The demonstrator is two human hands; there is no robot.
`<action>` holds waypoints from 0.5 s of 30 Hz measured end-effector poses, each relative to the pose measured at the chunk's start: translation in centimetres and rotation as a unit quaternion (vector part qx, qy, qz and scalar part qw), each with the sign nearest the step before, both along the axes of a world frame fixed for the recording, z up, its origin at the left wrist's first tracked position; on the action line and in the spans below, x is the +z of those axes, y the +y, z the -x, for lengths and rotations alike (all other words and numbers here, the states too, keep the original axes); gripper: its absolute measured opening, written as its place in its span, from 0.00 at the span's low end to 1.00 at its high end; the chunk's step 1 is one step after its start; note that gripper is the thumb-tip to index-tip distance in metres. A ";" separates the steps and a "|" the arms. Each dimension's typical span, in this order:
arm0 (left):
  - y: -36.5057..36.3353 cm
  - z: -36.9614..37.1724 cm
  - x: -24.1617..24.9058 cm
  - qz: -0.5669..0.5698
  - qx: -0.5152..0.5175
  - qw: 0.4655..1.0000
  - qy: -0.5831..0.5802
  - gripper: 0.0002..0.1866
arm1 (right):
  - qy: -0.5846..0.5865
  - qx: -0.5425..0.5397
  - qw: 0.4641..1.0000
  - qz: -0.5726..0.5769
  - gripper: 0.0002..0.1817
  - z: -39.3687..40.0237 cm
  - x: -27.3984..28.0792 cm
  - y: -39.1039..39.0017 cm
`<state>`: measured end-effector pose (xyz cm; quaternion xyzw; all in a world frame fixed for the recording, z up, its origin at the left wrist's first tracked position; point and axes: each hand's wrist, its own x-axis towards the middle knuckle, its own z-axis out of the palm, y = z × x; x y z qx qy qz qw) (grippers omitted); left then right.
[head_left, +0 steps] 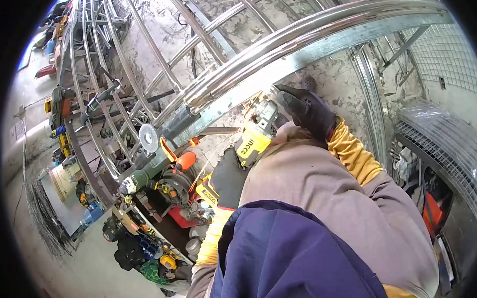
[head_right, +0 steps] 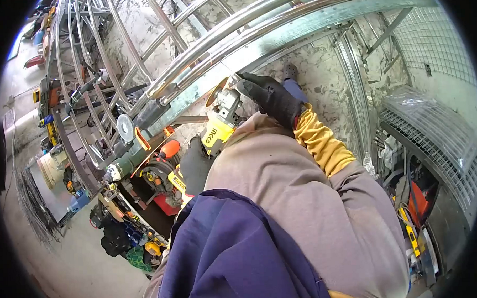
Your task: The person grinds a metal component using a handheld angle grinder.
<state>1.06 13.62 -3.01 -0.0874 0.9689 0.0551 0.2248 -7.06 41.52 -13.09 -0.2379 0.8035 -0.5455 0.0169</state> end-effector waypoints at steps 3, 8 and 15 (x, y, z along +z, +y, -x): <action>-0.1 0.1 -0.3 -0.011 0.013 1.000 0.000 0.34 | 0.011 0.001 1.000 0.012 0.33 0.2 0.2 -0.2; -0.2 0.1 -0.6 -0.016 0.014 1.000 0.004 0.34 | -0.039 0.014 0.999 0.033 0.31 0.2 1.2 -0.2; -0.4 0.0 -0.6 -0.001 0.004 1.000 -0.001 0.34 | -0.127 0.010 0.991 0.034 0.27 -0.1 0.5 -0.2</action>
